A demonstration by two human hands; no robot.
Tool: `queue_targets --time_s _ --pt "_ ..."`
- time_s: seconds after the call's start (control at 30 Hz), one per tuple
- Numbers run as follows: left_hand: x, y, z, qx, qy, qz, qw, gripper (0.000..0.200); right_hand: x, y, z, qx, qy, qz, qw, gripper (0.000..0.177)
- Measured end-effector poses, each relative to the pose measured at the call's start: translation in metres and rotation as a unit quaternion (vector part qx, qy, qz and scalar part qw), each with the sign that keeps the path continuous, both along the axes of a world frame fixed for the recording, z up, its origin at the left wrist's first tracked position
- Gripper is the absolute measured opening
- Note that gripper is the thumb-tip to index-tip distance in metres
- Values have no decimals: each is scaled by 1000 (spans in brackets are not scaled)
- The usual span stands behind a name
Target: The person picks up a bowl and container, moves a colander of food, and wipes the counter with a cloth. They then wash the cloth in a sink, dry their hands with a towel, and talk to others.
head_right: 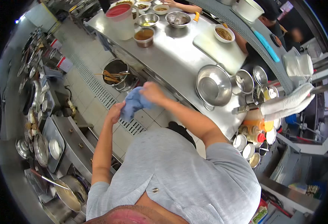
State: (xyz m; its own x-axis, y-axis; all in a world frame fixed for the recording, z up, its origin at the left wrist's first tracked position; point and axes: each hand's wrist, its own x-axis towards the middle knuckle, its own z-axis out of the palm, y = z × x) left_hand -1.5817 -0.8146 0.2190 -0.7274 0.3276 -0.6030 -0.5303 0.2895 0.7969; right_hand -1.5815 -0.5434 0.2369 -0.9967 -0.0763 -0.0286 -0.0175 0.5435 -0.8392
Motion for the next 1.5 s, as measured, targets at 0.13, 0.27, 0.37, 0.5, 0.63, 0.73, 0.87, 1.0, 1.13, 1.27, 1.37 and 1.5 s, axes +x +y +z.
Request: queue_targets --time_s 0.13,0.27,0.37,0.5,0.63,0.73,0.87,1.0,1.13,1.27,1.37,1.5 --pt "14 50 14 173 -68 70 980 34 36 -20 70 -41 -103 140 984 35" --pt "-2 61 55 -58 241 -59 967 31 25 7 63 -182 -221 -61 956 50" --pt "-5 95 75 -135 400 -212 882 31 28 3 19 -481 -317 -88 813 53" --pt "6 112 134 -42 413 -207 886 36 29 13 21 -761 -298 -25 575 45" --pt "13 51 138 32 219 -113 969 35 16 71 55 -605 -207 -236 732 47" --pt "25 11 104 0 178 -96 979 32 2 109 43 8 -81 -228 970 63" --pt "53 -2 75 22 102 -64 992 34 -22 115 -60 303 -147 -336 880 80" --pt "84 -13 55 -3 73 -31 997 35 -79 153 -80 297 -139 -463 823 86" --pt "120 -31 44 -35 20 52 998 36 -167 190 -82 317 -161 -467 810 88" --pt "143 -47 35 -50 8 97 994 36 -248 158 -105 363 -80 -276 887 81" --pt "142 -49 36 -49 -8 108 993 36 -222 82 -116 374 68 -145 914 73" --pt "119 -42 46 -49 8 91 995 36 -138 42 -97 402 108 21 909 63"
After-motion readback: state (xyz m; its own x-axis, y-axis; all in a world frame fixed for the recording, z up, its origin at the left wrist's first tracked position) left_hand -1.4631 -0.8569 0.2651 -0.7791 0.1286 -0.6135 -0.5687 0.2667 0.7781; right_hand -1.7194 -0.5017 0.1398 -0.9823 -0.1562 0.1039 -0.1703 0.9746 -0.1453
